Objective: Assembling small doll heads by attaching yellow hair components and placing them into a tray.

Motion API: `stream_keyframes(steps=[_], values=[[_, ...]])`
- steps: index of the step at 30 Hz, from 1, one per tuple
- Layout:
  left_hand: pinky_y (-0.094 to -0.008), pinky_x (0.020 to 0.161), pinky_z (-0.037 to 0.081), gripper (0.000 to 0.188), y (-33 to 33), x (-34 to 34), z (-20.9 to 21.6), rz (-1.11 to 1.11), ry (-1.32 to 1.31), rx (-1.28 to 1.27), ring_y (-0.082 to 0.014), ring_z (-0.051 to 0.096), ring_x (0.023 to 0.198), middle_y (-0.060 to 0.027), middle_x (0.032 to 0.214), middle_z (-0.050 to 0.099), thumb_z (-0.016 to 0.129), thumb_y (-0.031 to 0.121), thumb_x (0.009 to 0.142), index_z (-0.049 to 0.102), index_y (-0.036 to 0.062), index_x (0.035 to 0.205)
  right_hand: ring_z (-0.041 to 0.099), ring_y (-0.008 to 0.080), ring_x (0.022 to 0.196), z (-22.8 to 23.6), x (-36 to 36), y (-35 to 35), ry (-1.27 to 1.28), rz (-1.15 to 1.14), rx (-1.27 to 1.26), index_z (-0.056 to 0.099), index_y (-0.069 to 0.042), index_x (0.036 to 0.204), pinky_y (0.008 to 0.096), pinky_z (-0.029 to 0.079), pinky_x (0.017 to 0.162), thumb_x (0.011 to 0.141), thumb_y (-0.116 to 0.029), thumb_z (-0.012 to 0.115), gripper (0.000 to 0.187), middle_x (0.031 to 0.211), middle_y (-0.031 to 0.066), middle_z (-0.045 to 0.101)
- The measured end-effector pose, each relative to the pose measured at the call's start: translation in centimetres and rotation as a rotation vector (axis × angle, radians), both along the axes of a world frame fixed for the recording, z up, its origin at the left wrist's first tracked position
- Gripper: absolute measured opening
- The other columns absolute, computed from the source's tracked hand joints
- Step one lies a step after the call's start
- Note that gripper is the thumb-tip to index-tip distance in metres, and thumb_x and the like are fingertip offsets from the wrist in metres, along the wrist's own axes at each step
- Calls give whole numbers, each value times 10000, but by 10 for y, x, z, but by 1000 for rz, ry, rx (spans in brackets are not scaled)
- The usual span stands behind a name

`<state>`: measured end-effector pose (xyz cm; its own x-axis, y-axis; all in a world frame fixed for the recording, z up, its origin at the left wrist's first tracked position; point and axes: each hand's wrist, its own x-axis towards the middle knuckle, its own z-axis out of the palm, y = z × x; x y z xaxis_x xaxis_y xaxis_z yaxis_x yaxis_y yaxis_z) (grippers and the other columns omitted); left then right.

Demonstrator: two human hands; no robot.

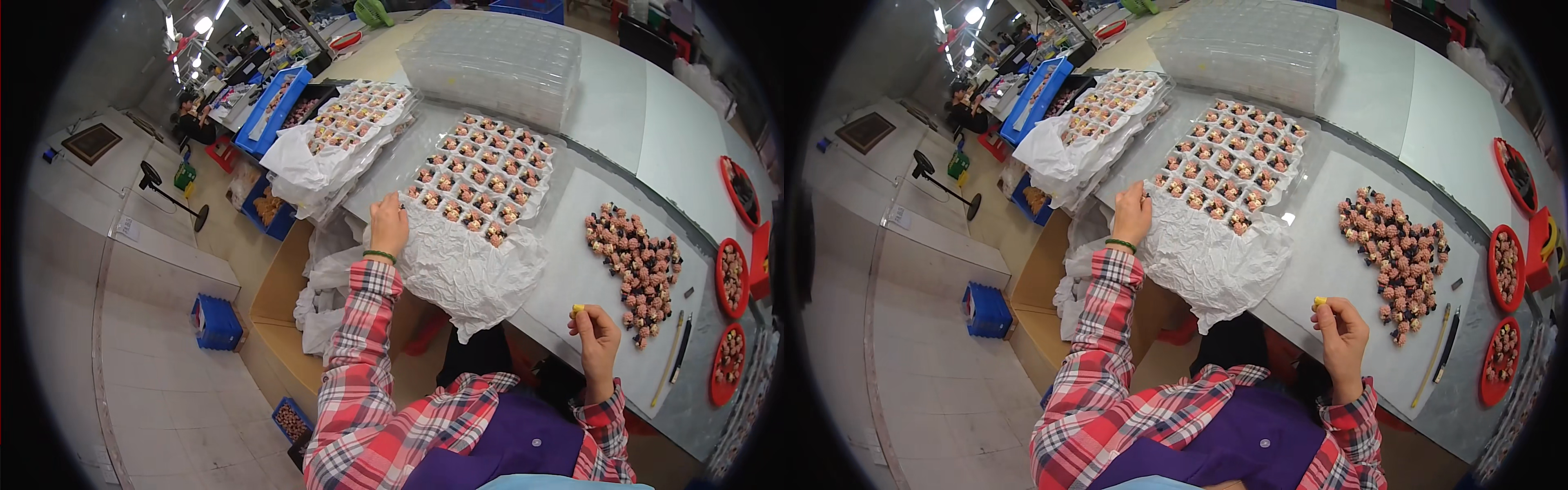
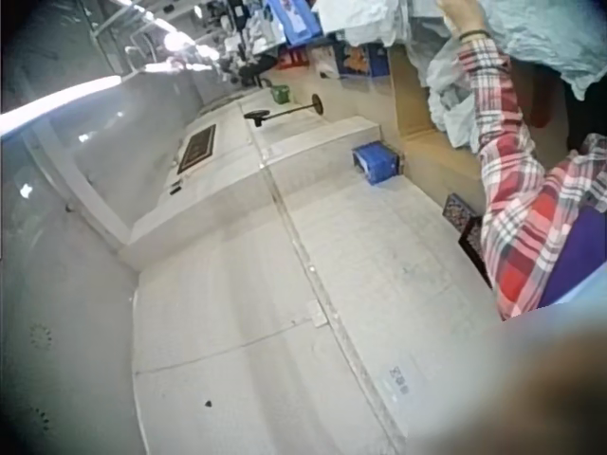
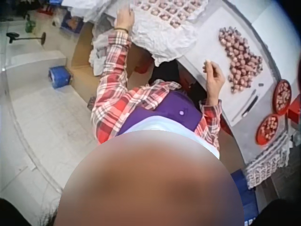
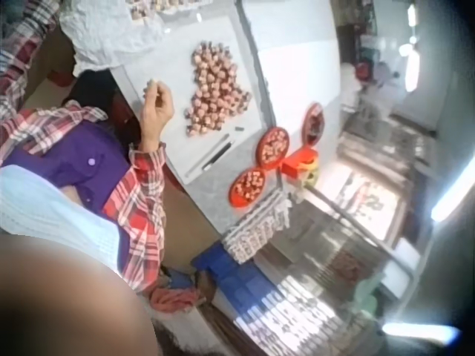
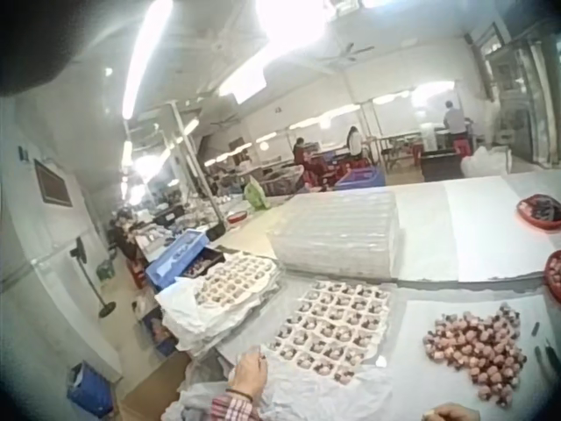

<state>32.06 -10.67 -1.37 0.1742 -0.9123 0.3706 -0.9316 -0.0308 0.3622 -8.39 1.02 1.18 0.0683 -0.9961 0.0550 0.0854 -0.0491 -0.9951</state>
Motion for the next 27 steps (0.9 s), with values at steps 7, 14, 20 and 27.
stream_keyframes(steps=[7,14,20,27], values=[[-542,987,224,532,2,-13,-7,85,-200,155,-392,288,1234,-214,1342,351,471,312,880,381,-38,1269,542,89,710,-9,-32,-5,174,-184,-81,592,23,949,206,441,628,891,-79,550,124,832,27,585],[-584,1045,80,680,6,-15,0,103,-121,366,-394,107,1350,-224,1449,176,360,461,921,206,-18,1378,456,328,1049,-6,-73,-6,1232,-597,-450,584,13,978,423,386,871,735,-36,643,255,1142,177,481],[-527,1047,161,557,29,-78,36,-130,8,48,-408,208,1320,-218,1391,320,515,323,886,360,9,1319,466,352,1008,-10,-80,-2,1096,-469,-240,577,0,937,416,386,859,727,-69,652,233,1092,178,478],[-380,960,367,341,77,-200,45,-698,496,-12,-305,475,1163,-148,1160,568,613,95,820,550,5,1143,419,361,1112,-1,-69,-5,1230,-550,-396,598,-25,1009,453,333,932,648,-64,708,380,1153,158,479]])
